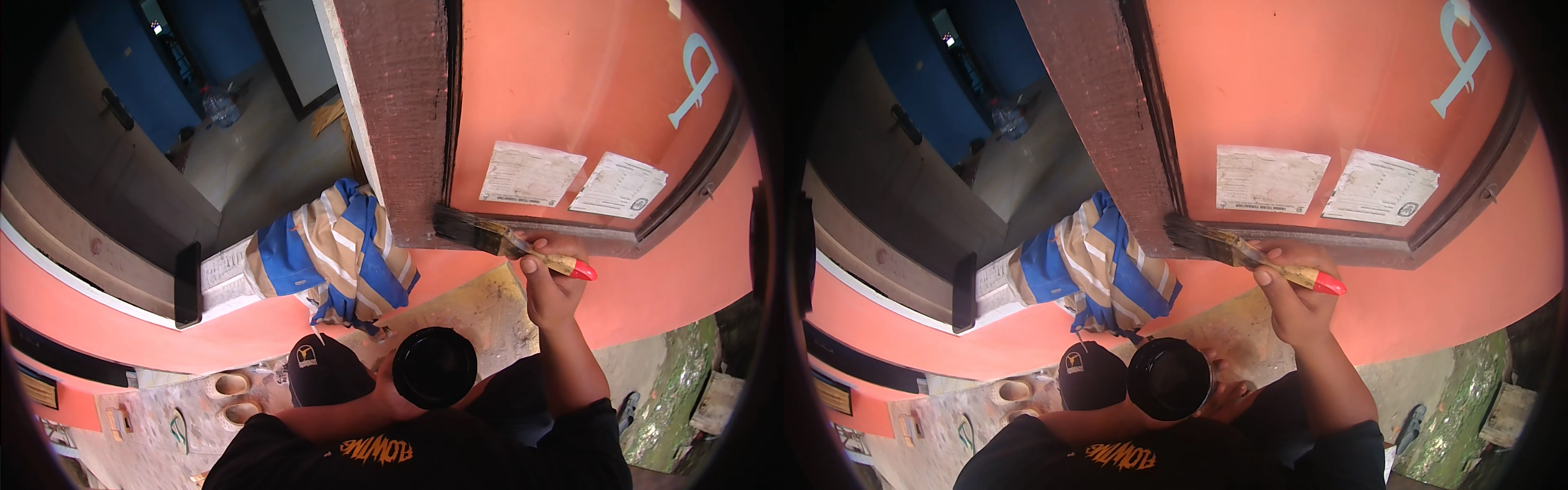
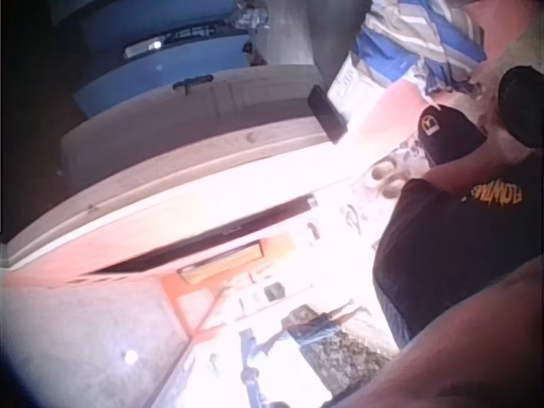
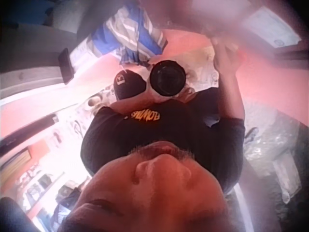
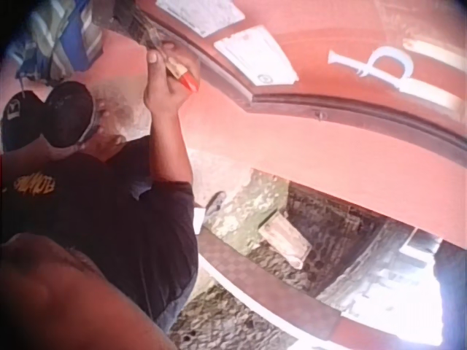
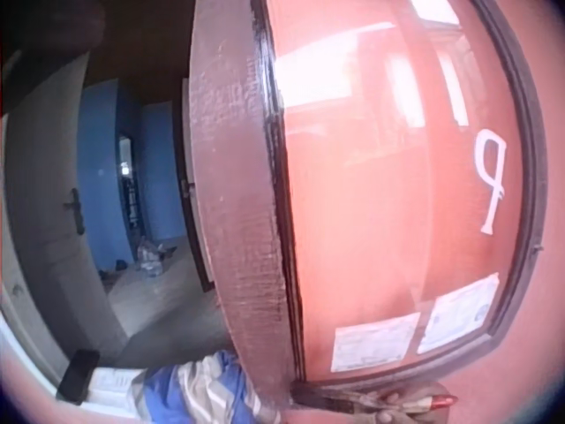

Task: The person paints the frame of a glass door black using a paintbrush and a small paint can. They repeatedly dip the brush into the can and apply paint along the edges and corners of the door frame.

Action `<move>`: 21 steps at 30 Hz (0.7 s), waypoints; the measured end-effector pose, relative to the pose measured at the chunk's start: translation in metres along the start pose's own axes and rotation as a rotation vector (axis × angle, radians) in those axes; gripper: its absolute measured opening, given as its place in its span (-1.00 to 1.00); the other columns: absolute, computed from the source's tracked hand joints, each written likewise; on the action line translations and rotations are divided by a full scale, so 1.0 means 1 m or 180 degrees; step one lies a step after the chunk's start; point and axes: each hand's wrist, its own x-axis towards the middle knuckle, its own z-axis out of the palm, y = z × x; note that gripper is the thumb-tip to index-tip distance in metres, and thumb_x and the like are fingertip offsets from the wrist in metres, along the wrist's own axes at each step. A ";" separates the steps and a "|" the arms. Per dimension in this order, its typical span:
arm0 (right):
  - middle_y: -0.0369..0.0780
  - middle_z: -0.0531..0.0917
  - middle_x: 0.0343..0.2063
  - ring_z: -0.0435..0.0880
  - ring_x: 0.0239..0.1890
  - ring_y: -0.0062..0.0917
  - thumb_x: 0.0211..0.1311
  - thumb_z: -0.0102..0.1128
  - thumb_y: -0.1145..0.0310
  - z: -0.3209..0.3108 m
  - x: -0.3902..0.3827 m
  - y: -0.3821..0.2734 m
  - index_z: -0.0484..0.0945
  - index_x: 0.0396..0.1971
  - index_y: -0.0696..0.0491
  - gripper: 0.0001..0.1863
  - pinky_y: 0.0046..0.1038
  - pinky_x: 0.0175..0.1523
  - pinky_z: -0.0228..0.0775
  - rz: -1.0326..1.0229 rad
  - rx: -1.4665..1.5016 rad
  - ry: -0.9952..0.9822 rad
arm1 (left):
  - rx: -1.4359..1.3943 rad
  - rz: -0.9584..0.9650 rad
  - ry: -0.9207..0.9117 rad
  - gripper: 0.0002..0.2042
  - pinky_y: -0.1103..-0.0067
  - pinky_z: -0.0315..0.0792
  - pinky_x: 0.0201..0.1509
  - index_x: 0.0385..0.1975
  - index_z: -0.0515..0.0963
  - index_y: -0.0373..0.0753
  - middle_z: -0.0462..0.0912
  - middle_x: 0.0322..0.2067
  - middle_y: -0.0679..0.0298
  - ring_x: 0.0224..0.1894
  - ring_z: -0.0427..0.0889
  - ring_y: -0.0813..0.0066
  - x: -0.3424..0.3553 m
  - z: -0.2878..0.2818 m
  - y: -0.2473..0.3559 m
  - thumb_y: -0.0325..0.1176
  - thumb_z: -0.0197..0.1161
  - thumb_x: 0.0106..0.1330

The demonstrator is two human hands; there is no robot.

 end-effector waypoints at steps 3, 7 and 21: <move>-0.10 0.60 -0.23 0.65 -0.14 -0.37 0.16 0.23 0.62 -0.002 -0.001 0.006 0.47 -0.24 0.15 -0.81 -0.39 -0.04 0.51 -0.0014 -0.0259 0.0040 | 0.0098 -0.0050 -0.0153 -0.17 -0.03 0.38 0.21 0.39 0.05 -0.23 0.04 0.38 0.07 0.37 0.09 -0.02 0.001 0.002 -0.001 0.31 -0.10 0.31; -0.11 0.59 -0.23 0.65 -0.14 -0.36 0.15 0.25 0.60 -0.004 -0.004 0.008 0.48 -0.26 0.15 -0.82 -0.38 -0.06 0.52 -0.0164 -0.0270 0.0077 | 0.0019 -0.0075 -0.0186 -0.16 0.01 0.37 0.22 0.38 0.06 -0.24 0.08 0.36 0.05 0.36 0.12 -0.02 0.001 0.006 -0.003 0.33 -0.10 0.30; -0.09 0.59 -0.25 0.66 -0.18 -0.35 0.19 0.21 0.58 -0.002 -0.008 0.009 0.45 -0.25 0.15 -0.83 -0.35 -0.10 0.54 -0.0117 0.0131 0.0259 | 0.0108 -0.0100 -0.0110 -0.28 0.26 0.17 0.41 0.33 0.17 -0.28 0.20 0.32 0.03 0.35 0.16 0.09 0.005 0.008 0.002 0.22 -0.24 0.41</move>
